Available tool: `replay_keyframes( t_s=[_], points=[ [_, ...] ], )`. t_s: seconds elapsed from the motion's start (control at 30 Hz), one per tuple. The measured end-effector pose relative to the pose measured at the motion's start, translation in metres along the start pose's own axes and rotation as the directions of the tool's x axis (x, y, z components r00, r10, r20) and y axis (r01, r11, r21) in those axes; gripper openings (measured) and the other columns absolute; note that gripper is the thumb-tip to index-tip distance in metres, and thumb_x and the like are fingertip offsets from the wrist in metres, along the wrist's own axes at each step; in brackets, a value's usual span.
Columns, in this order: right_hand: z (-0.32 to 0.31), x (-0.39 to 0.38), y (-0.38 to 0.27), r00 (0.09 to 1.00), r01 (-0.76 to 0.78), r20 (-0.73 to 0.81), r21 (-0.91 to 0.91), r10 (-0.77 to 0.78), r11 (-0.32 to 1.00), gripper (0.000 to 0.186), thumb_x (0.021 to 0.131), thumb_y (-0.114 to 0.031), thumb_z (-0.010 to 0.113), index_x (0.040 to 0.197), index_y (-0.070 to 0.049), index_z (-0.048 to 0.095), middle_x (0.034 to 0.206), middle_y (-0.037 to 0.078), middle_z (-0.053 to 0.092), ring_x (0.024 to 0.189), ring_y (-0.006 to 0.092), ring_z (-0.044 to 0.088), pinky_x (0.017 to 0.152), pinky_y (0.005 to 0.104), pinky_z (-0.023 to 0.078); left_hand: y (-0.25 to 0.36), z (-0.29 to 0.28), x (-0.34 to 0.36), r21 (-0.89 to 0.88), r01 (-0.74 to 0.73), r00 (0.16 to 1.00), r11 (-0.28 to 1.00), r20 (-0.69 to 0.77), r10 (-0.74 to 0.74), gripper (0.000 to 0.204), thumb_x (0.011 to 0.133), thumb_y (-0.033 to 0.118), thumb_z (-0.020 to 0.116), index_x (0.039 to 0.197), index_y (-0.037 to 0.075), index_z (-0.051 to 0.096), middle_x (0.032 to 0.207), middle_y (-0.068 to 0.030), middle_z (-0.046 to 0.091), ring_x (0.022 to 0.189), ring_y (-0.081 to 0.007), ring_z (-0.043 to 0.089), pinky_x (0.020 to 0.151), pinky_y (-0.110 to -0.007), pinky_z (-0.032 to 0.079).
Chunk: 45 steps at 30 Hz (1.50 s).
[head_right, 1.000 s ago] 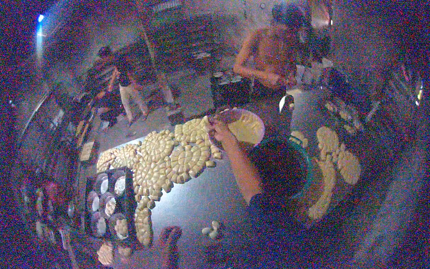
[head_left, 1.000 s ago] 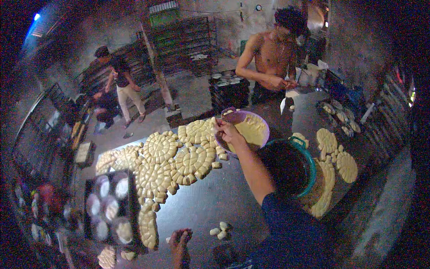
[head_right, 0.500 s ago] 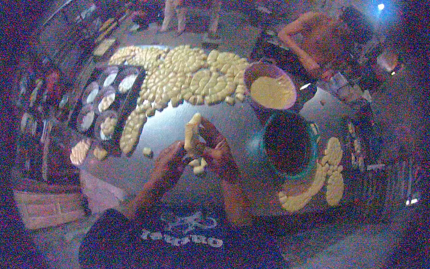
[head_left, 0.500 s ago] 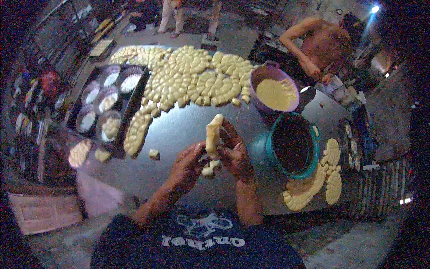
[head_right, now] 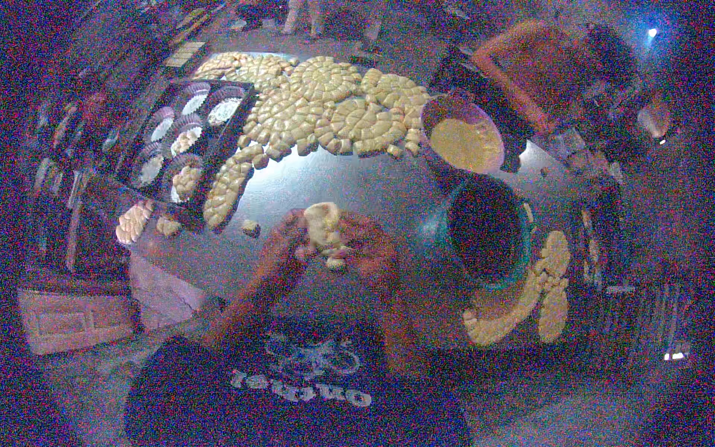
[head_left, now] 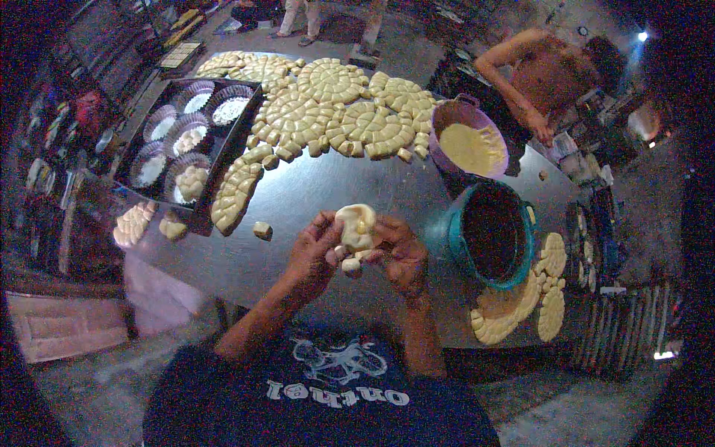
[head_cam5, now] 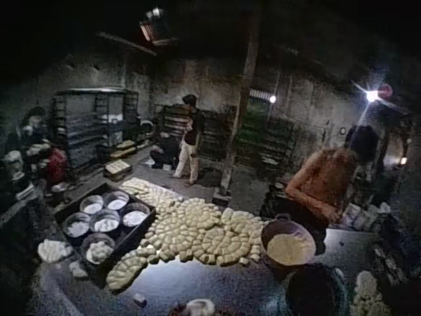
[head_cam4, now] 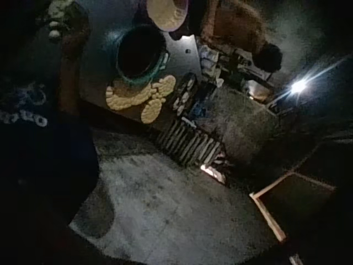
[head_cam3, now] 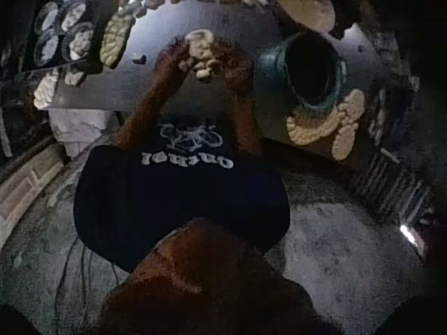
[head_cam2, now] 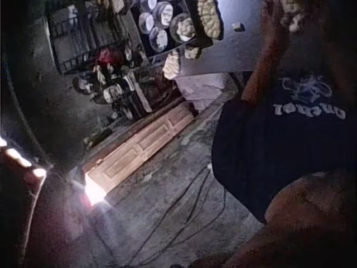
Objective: The person shapes pieces of dough into rounds by hand and places them into paper liners on a tray.
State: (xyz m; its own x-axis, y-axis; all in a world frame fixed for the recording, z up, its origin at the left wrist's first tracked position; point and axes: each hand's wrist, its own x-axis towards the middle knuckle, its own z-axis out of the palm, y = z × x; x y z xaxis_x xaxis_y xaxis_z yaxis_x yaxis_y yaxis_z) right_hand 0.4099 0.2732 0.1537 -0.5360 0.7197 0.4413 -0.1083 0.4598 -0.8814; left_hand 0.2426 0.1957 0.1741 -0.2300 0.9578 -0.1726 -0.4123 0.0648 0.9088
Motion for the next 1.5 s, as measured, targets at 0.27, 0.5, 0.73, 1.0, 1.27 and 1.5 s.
replay_keyframes(
  t_s=[0.27,0.5,0.73,1.0,1.27,1.5],
  points=[
    [-0.008,0.008,-0.036,0.953,0.225,0.298,-0.593,-0.049,0.773,0.030,0.076,-0.006,0.071,0.106,-0.009,0.068,0.107,0.010,0.063,0.090,0.0256,0.067,0.072,0.0339,0.059,0.011,-0.013,-0.002,0.298,-0.070,0.993,0.952,0.116,0.037,0.020,0.090,0.015,0.066,0.102,0.001,0.060,0.094,-0.0073,0.064,0.087,-0.0131,0.061,0.076,-0.030,0.051],
    [-0.026,0.027,-0.032,0.917,0.203,0.399,-0.467,0.000,0.861,0.026,0.073,-0.003,0.072,0.099,-0.008,0.068,0.098,0.010,0.066,0.084,0.0261,0.068,0.069,0.0340,0.056,0.018,-0.022,0.004,0.210,0.141,0.953,0.968,0.236,-0.190,0.023,0.095,0.024,0.060,0.095,0.002,0.066,0.092,-0.0043,0.065,0.085,-0.0122,0.060,0.078,-0.027,0.048],
    [0.004,0.020,-0.023,0.945,0.327,0.223,-0.578,-0.240,0.748,0.035,0.074,-0.002,0.071,0.108,-0.006,0.065,0.107,0.011,0.066,0.094,0.0254,0.067,0.078,0.0350,0.056,-0.042,-0.031,0.018,-0.384,0.498,0.865,0.777,0.280,-0.416,0.028,0.095,0.026,0.059,0.113,0.005,0.058,0.103,-0.0052,0.064,0.088,-0.0128,0.062,0.080,-0.028,0.051],
    [0.027,-0.004,-0.020,0.958,0.238,0.083,-0.770,-0.276,0.592,0.031,0.084,-0.005,0.066,0.115,-0.002,0.062,0.110,0.014,0.064,0.099,0.0266,0.064,0.080,0.0357,0.056,-0.032,-0.015,0.010,-0.410,0.408,0.909,0.816,0.105,-0.402,0.030,0.091,0.017,0.064,0.117,0.004,0.056,0.109,-0.0070,0.063,0.100,-0.0155,0.061,0.086,-0.029,0.050],
    [0.027,0.013,-0.044,0.716,-0.615,-0.256,0.208,0.649,0.761,0.015,0.086,-0.008,0.068,0.100,-0.002,0.070,0.093,0.009,0.069,0.088,0.0167,0.065,0.080,0.0296,0.052,-0.004,-0.013,0.013,0.012,0.062,0.977,0.998,0.205,-0.063,0.033,0.091,0.014,0.063,0.121,0.003,0.056,0.112,-0.0070,0.063,0.104,-0.0161,0.059,0.091,-0.032,0.048],
    [0.034,0.003,-0.041,0.941,-0.302,-0.255,-0.341,0.222,0.890,0.017,0.082,-0.003,0.069,0.099,-0.006,0.071,0.107,0.008,0.067,0.093,0.0199,0.064,0.081,0.0323,0.053,-0.023,-0.010,0.010,0.162,0.032,0.999,0.986,0.000,-0.033,0.033,0.091,0.019,0.064,0.118,-0.001,0.061,0.104,-0.0080,0.067,0.093,-0.0164,0.064,0.084,-0.030,0.052]
  ],
)
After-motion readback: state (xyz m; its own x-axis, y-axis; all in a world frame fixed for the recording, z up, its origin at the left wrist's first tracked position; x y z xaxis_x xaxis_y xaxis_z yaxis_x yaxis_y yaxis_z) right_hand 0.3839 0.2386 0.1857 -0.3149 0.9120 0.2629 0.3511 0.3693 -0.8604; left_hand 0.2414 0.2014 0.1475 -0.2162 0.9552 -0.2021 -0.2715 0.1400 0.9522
